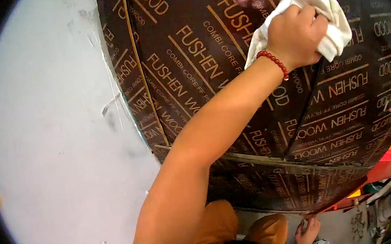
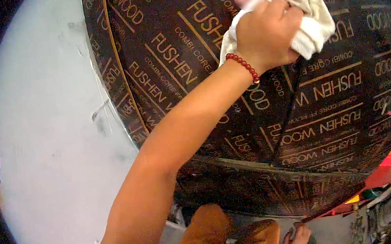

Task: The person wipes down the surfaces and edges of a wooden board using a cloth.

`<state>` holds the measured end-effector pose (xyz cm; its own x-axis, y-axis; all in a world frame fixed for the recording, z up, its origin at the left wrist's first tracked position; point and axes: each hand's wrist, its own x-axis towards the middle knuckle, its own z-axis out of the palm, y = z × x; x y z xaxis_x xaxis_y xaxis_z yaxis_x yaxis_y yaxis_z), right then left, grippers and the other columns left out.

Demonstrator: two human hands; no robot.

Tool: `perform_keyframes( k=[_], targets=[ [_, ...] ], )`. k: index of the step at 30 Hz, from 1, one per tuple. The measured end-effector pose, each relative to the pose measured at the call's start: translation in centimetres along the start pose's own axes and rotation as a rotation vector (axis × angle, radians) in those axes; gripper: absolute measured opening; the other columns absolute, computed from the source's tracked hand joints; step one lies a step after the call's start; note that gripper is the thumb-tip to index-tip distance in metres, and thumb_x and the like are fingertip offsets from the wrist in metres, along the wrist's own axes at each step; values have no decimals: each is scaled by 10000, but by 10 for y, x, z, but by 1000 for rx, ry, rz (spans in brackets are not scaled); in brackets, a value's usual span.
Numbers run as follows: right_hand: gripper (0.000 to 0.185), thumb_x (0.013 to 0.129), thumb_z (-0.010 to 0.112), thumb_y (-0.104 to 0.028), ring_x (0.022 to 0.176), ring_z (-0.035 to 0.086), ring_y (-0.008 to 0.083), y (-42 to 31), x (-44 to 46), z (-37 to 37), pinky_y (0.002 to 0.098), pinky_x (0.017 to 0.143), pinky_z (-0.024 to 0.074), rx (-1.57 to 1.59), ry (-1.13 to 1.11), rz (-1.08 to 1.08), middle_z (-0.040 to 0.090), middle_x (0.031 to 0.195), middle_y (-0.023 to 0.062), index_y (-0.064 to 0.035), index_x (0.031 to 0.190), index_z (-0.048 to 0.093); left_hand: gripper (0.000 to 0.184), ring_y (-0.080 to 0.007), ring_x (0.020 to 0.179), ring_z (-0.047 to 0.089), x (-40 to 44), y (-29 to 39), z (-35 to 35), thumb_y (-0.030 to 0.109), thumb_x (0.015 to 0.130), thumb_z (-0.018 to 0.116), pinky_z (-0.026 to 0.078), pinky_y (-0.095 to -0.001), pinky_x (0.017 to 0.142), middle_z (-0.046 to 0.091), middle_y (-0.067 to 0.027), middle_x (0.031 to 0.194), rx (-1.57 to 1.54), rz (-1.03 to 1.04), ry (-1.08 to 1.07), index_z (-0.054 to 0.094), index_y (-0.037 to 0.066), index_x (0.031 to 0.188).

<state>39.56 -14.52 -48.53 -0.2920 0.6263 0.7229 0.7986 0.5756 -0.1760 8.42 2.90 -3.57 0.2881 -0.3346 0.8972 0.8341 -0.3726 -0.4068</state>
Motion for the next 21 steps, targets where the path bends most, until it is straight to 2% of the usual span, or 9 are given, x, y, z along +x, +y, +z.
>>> perform_keyframes(
  k=[1, 2, 4, 9, 10, 11, 14, 20, 21],
  targets=[
    [348, 789, 584, 1, 834, 491, 409, -11, 2, -12, 498, 747, 373, -62, -80, 91, 538, 944, 202, -7, 1124, 489, 441, -231, 758, 588, -1, -4, -5, 261, 478, 809, 500, -352, 547, 568, -13, 853, 9, 70, -62, 619, 163, 864],
    [348, 789, 584, 1, 834, 491, 409, -15, 1, -20, 498, 747, 373, -98, -78, 85, 538, 944, 202, -7, 1124, 489, 397, -240, 727, 592, -3, -10, -11, 262, 527, 786, 500, -363, 527, 564, -11, 856, 20, 137, -123, 606, 160, 866],
    [269, 889, 575, -197, 948, 527, 419, -13, -4, -28, 512, 818, 423, -157, -94, 130, 582, 1080, 221, -20, 1092, 574, 384, -230, 784, 612, -5, -22, -29, 254, 561, 792, 519, -386, 572, 584, -12, 849, 8, 140, -255, 602, 159, 881],
    [358, 857, 620, -180, 1022, 520, 419, 3, -22, -35, 511, 897, 403, -119, -257, 263, 567, 1159, 196, -67, 1191, 554, 416, -256, 836, 634, -18, -87, -94, 211, 597, 809, 528, -368, 769, 645, -50, 932, 33, 160, -226, 643, 144, 972],
    [305, 821, 604, -102, 920, 503, 408, -4, -14, -36, 496, 821, 387, -99, -219, 262, 551, 1047, 194, -32, 1111, 536, 428, -261, 866, 639, -24, -100, -112, 212, 602, 812, 519, -367, 811, 653, -59, 941, 59, 127, -177, 643, 137, 987],
    [257, 786, 588, -24, 818, 486, 397, -10, -6, -38, 482, 744, 371, -77, -184, 262, 536, 936, 192, 3, 1031, 517, 426, -263, 889, 640, -31, -115, -127, 216, 610, 810, 520, -370, 807, 654, -67, 943, 147, 109, -136, 643, 135, 994],
    [348, 748, 612, -132, 921, 504, 414, -11, 4, -28, 549, 823, 365, 37, -277, 320, 527, 1033, 216, -1, 1057, 519, 435, -293, 925, 635, -54, -144, -173, 217, 628, 801, 522, -370, 798, 647, -86, 968, 332, 1, -159, 634, 120, 1017],
    [268, 759, 580, -77, 879, 472, 436, -11, 20, 9, 533, 765, 375, 134, -198, 184, 495, 948, 237, 23, 1000, 517, 450, -331, 920, 610, -79, -119, -185, 236, 644, 789, 511, -391, 776, 620, -104, 994, 369, -247, -217, 610, 88, 1029],
    [267, 757, 577, -77, 880, 471, 435, -11, 20, 13, 528, 768, 375, 157, -204, 194, 497, 950, 236, 23, 997, 517, 419, -343, 893, 606, -83, -113, -177, 236, 663, 778, 508, -400, 771, 617, -105, 970, 398, -93, -206, 609, 79, 1014]
  ],
)
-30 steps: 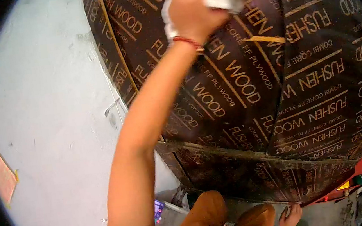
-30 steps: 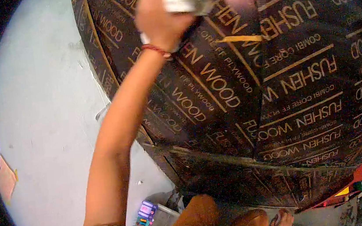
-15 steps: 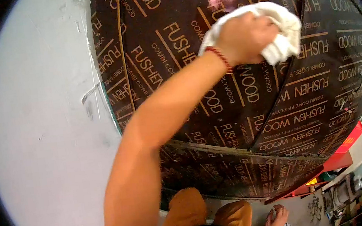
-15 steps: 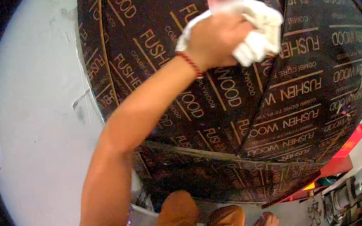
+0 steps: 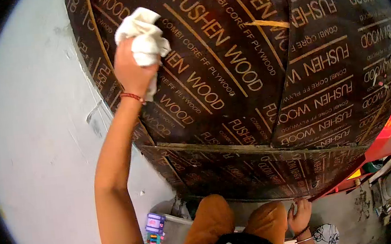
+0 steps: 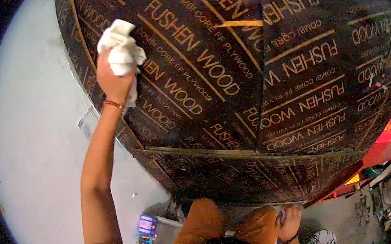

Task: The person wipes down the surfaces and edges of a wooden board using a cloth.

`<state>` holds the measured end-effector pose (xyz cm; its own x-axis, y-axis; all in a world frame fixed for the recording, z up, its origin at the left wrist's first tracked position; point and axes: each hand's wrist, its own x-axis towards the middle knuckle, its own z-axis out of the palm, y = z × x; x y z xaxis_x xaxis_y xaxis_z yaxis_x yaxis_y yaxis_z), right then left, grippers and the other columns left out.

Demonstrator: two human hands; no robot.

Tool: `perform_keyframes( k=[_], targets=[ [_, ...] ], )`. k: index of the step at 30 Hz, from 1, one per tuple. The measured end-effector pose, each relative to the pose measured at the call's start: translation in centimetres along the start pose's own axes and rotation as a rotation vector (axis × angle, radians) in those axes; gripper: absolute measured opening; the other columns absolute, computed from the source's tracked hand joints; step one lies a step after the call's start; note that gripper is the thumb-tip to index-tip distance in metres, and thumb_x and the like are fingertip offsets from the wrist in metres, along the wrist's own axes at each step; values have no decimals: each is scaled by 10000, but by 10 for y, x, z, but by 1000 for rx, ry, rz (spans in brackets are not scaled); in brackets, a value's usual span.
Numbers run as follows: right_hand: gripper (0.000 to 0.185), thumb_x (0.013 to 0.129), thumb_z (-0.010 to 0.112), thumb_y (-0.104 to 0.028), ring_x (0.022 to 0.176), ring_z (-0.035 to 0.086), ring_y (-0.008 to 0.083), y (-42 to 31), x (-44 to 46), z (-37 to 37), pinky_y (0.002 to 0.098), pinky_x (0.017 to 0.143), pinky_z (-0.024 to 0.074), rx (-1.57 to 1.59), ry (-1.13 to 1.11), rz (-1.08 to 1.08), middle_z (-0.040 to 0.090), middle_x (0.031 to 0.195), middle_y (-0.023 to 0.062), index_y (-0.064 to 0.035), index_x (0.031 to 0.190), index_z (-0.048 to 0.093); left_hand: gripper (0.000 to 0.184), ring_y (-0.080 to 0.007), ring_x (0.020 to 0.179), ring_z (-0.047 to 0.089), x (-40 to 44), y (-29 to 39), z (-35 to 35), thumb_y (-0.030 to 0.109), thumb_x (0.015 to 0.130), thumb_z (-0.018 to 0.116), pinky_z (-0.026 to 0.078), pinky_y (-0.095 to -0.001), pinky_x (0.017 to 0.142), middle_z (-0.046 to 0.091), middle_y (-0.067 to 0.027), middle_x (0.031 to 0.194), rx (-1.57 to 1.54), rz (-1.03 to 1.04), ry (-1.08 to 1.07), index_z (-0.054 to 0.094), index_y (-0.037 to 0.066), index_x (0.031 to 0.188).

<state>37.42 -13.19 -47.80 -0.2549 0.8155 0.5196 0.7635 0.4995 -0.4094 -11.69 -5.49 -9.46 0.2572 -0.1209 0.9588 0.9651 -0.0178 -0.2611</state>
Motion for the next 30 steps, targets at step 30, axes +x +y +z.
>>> perform_keyframes(
  k=[30],
  targets=[
    [319, 738, 588, -68, 882, 476, 416, -17, -23, -42, 501, 779, 370, -166, -11, 50, 514, 970, 216, 25, 1037, 530, 376, -252, 848, 591, -73, 16, -11, 233, 607, 776, 523, -350, 712, 619, -57, 976, -225, 240, -357, 617, 107, 923]
  ],
)
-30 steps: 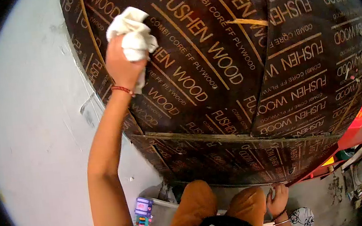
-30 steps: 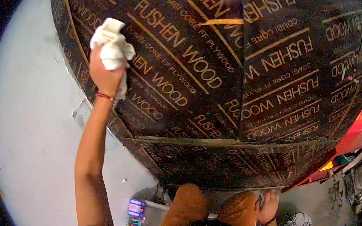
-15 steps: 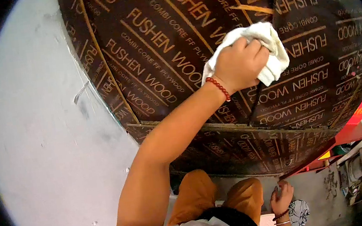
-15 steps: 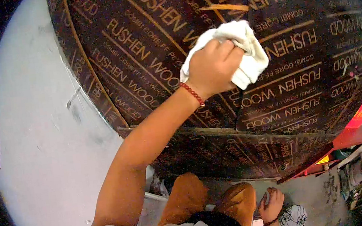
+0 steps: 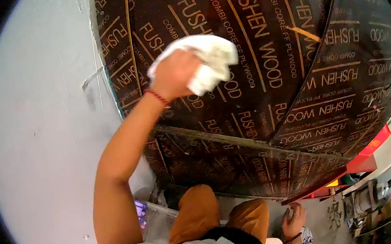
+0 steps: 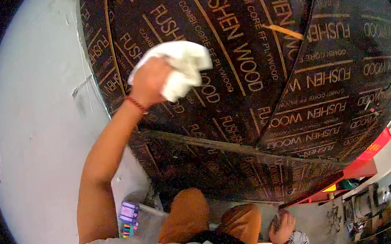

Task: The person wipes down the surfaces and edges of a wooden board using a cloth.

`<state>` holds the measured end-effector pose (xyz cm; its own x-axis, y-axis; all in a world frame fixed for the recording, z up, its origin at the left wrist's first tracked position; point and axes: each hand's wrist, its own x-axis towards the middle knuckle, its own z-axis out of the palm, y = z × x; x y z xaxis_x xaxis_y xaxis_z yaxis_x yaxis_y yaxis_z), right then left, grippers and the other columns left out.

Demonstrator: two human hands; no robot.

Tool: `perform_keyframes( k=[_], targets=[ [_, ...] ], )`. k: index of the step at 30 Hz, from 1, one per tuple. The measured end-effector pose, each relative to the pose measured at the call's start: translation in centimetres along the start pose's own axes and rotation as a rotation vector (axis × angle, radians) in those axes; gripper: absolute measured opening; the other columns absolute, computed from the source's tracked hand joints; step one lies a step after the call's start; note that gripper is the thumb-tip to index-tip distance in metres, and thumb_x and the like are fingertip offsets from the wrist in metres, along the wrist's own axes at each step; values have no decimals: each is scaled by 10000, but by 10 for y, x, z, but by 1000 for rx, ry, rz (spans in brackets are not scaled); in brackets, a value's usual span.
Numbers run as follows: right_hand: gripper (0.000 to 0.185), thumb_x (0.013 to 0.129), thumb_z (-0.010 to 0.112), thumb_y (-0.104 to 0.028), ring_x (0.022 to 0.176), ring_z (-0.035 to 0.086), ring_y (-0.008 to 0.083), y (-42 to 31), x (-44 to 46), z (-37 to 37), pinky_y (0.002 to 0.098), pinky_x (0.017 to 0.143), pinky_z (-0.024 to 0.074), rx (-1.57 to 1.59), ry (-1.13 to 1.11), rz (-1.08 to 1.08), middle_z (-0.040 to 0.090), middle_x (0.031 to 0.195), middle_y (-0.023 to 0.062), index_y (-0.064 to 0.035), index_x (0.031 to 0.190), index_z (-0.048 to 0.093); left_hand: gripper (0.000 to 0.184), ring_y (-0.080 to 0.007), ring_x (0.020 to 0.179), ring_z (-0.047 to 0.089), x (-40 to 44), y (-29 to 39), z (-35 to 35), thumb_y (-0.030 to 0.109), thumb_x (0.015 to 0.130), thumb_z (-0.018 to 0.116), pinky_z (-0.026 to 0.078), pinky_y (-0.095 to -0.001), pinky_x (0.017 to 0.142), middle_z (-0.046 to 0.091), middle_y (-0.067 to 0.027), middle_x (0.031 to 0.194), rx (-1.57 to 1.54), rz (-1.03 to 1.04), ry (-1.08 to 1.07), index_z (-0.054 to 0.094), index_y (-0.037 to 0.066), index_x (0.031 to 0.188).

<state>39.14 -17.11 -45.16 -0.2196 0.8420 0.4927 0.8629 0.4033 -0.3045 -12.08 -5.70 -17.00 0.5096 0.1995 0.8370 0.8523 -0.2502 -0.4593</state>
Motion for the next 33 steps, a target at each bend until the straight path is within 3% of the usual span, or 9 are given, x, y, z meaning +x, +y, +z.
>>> perform_keyframes(
  k=[3, 8, 11, 13, 16, 18, 22, 27, 33],
  targets=[
    [297, 759, 577, -82, 878, 473, 421, -10, 17, 13, 511, 777, 369, 92, -19, -73, 511, 968, 228, 24, 1032, 526, 464, -273, 883, 592, -30, -26, -30, 251, 606, 796, 517, -370, 734, 607, -77, 1026, 220, -160, -61, 608, 96, 1001],
    [259, 790, 566, -120, 853, 466, 420, -11, 28, 35, 497, 772, 369, 173, -13, -114, 504, 937, 227, 7, 1013, 531, 424, -292, 876, 586, -27, -8, -44, 210, 627, 793, 511, -380, 744, 578, -89, 951, 280, -349, -216, 585, 93, 978],
    [277, 781, 564, -125, 861, 468, 423, -3, 21, 49, 498, 779, 371, 219, -46, -69, 508, 941, 228, 10, 1020, 533, 399, -302, 878, 584, -28, 13, -22, 205, 634, 783, 505, -389, 728, 580, -96, 930, 80, -284, -199, 587, 89, 962],
    [287, 778, 562, -127, 872, 471, 426, 3, 17, 57, 500, 784, 373, 247, -69, -27, 514, 954, 231, 12, 1028, 534, 389, -311, 858, 579, -19, 41, 7, 230, 610, 789, 500, -391, 713, 575, -95, 890, -58, -100, -166, 593, 96, 917],
    [303, 776, 571, -123, 894, 480, 429, 6, 15, 54, 489, 795, 378, 269, -80, -25, 534, 990, 234, 12, 1045, 538, 289, -262, 827, 576, -1, 101, 45, 240, 646, 740, 508, -365, 629, 565, -59, 847, -63, -6, -317, 598, 121, 867],
    [215, 789, 566, -16, 839, 520, 372, 6, 17, 46, 446, 771, 394, 200, 34, -62, 564, 918, 173, -9, 1002, 541, 204, -224, 795, 570, 16, 138, 75, 217, 686, 686, 503, -340, 546, 555, -30, 821, -91, 87, -265, 601, 127, 848],
    [294, 780, 564, -105, 936, 490, 406, 23, 5, 32, 482, 829, 384, 213, -30, 19, 553, 1034, 199, 12, 1048, 535, 152, -183, 678, 550, 42, 190, 111, 228, 702, 631, 477, -309, 434, 564, 5, 806, -236, 126, -141, 624, 139, 825],
    [305, 759, 567, -74, 944, 495, 396, 21, -6, 8, 476, 854, 377, 121, -20, 84, 550, 1023, 186, -2, 1052, 531, 150, -171, 687, 552, 37, 186, 108, 224, 689, 635, 494, -290, 469, 544, 17, 778, -235, 100, -82, 605, 144, 813],
    [310, 731, 578, -59, 934, 497, 403, 3, -3, 3, 480, 848, 372, 102, 9, 94, 546, 1004, 179, -7, 1032, 530, 129, -151, 708, 551, -9, 140, 84, 227, 717, 612, 494, -270, 485, 546, 25, 775, -162, 210, -162, 599, 159, 825]
  ],
)
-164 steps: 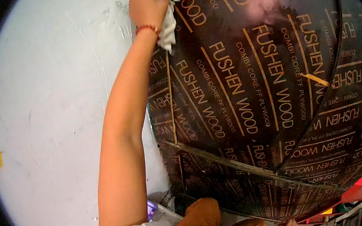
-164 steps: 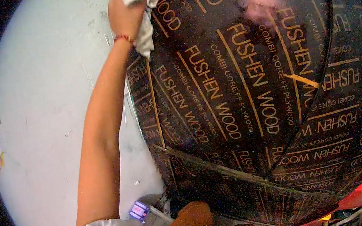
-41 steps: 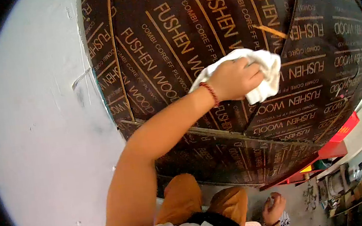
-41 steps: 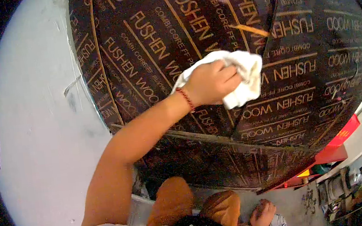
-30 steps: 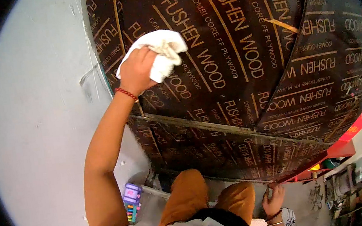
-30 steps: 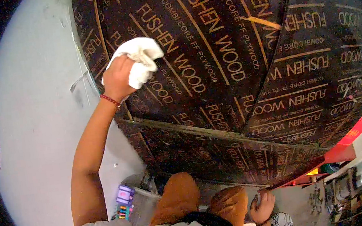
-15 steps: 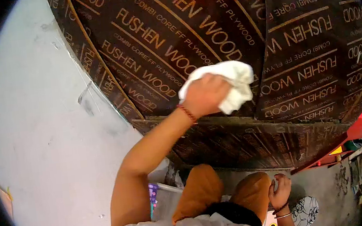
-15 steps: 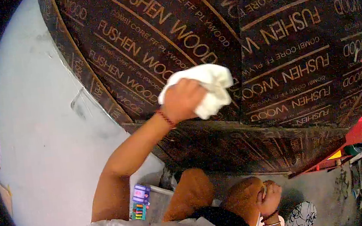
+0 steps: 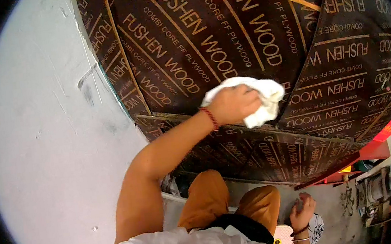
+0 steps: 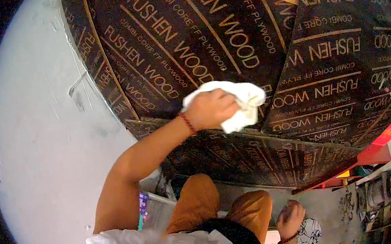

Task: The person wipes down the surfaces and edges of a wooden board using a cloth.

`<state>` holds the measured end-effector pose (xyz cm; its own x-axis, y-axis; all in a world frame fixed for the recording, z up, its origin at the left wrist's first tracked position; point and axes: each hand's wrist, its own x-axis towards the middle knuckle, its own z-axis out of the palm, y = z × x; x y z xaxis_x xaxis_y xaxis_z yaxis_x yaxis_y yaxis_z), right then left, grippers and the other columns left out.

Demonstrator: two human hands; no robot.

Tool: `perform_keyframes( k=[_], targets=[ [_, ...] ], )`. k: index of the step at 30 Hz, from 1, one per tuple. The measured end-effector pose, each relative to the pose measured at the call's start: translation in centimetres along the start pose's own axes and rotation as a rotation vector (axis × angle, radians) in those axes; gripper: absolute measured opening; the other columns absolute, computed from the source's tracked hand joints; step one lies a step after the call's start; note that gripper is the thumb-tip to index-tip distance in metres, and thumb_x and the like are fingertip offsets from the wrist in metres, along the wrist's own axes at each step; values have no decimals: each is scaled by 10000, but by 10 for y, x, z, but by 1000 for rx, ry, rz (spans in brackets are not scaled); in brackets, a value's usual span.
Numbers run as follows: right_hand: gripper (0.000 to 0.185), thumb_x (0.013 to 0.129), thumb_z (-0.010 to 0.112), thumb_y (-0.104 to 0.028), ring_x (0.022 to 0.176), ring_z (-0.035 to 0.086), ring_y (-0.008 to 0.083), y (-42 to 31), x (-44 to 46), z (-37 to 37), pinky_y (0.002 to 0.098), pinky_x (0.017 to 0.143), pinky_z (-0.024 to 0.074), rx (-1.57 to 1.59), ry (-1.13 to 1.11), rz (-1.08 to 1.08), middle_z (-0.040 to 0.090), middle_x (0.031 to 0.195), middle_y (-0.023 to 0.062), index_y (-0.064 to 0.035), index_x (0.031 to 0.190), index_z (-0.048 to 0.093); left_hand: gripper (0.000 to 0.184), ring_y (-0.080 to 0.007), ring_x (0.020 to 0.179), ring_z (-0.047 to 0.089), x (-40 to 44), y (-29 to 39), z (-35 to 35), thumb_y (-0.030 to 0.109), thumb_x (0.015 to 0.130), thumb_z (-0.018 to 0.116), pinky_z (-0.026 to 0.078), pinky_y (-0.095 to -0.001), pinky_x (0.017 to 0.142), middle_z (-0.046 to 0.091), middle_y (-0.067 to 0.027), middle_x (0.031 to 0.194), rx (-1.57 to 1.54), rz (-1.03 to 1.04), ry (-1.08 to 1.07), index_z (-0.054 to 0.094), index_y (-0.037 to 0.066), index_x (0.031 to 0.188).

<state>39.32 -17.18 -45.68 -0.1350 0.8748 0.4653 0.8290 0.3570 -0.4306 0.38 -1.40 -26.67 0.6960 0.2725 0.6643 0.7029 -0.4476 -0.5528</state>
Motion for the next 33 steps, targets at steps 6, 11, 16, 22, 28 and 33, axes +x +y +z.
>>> perform_keyframes(
  k=[6, 11, 16, 22, 28, 33],
  targets=[
    [303, 749, 578, -56, 929, 499, 403, -25, 18, 11, 480, 835, 374, 12, -84, -97, 556, 1016, 191, -5, 1045, 539, 316, -213, 864, 590, -88, -64, -86, 182, 652, 729, 527, -335, 674, 589, -24, 922, 66, -304, -355, 610, 132, 941],
    [270, 763, 594, -81, 933, 496, 415, -43, 34, 35, 492, 809, 384, 99, -82, -209, 552, 1017, 206, -22, 1023, 552, 398, -268, 885, 605, -113, -89, -141, 159, 618, 759, 522, -368, 703, 589, -70, 942, 334, -672, -365, 581, 99, 969],
    [312, 752, 602, -110, 972, 486, 418, -32, 30, 49, 508, 866, 382, 112, -113, -246, 538, 1048, 224, -12, 1043, 541, 413, -310, 897, 606, -104, -76, -135, 100, 617, 705, 511, -409, 725, 596, -105, 970, 215, -876, -440, 569, 76, 1007],
    [350, 740, 590, -137, 998, 485, 422, -16, 19, 46, 515, 890, 379, 132, -153, -168, 534, 1079, 229, 4, 1055, 529, 429, -278, 839, 612, -48, 0, -56, 157, 593, 759, 513, -393, 672, 586, -81, 920, -74, -545, -436, 544, 100, 960],
    [287, 753, 578, -86, 950, 511, 393, -15, 11, 28, 473, 828, 392, 107, -35, -138, 564, 1025, 195, 0, 1025, 543, 325, -230, 790, 605, 56, 72, 14, 173, 623, 740, 529, -360, 578, 569, -60, 859, -190, -347, -379, 565, 90, 884],
    [242, 768, 581, -33, 911, 532, 363, -11, 5, 3, 446, 802, 391, 61, 25, -96, 580, 994, 158, -15, 1006, 543, 328, -220, 808, 598, 38, 62, 17, 168, 617, 748, 536, -351, 588, 559, -44, 880, -202, -227, -321, 576, 96, 887]
  ],
)
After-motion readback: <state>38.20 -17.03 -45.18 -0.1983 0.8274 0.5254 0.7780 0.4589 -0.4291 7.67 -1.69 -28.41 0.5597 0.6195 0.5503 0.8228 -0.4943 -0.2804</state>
